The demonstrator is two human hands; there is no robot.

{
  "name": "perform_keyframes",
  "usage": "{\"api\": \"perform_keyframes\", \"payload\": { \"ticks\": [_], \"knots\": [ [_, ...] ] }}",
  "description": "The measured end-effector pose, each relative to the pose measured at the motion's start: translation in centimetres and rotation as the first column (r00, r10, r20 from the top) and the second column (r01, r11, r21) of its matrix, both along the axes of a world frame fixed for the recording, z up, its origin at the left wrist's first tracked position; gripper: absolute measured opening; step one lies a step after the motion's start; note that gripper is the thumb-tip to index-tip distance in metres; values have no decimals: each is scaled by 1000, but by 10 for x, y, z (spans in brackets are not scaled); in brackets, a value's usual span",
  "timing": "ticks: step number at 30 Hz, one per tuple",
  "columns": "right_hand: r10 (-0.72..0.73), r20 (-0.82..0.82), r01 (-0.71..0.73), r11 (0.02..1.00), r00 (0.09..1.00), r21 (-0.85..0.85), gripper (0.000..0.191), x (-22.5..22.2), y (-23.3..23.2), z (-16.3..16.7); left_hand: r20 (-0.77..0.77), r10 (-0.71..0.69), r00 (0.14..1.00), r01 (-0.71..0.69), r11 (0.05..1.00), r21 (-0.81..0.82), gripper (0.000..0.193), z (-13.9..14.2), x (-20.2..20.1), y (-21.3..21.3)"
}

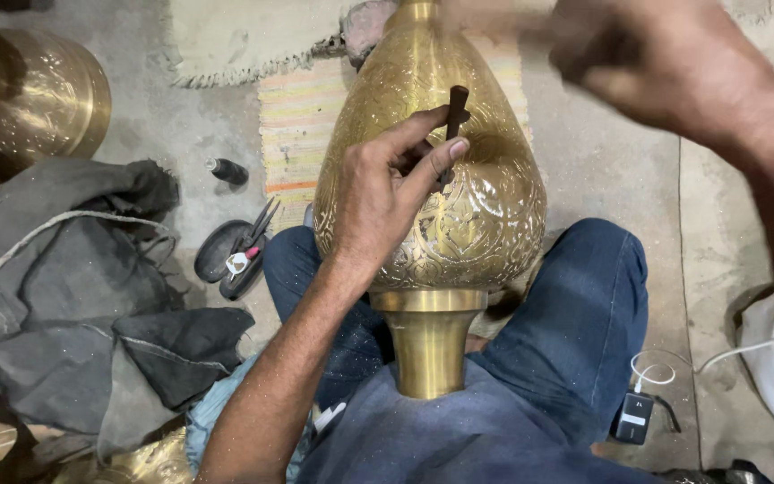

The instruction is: The person sits on the floor with a large brass vessel on their lap and engraves decorative patterns into its surface, holding a chisel against the brass and striking it with a wooden mallet, repositioning the chisel to work different areas of the pattern.

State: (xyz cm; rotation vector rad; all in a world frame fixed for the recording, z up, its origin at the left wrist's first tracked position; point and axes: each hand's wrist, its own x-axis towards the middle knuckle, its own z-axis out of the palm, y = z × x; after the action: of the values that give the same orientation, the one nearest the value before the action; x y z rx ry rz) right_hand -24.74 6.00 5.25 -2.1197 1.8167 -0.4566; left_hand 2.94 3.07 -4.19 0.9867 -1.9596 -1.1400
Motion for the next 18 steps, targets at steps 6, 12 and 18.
{"api": "perform_keyframes", "payload": {
  "ticks": [6,12,18],
  "knots": [
    [77,-551,-94,996,831,-3,31,-1,5,13,-4,-2,1000,2,999,-44,42,-3,1,0],
    [32,-588,61,989,808,138,23,-1,11,12,-47,-33,998,30,997,-72,42,4,0,-1],
    [18,-537,75,986,843,150,30,6,19,8,-2,-37,999,37,999,19,39,2,3,-1]
  ]
}}
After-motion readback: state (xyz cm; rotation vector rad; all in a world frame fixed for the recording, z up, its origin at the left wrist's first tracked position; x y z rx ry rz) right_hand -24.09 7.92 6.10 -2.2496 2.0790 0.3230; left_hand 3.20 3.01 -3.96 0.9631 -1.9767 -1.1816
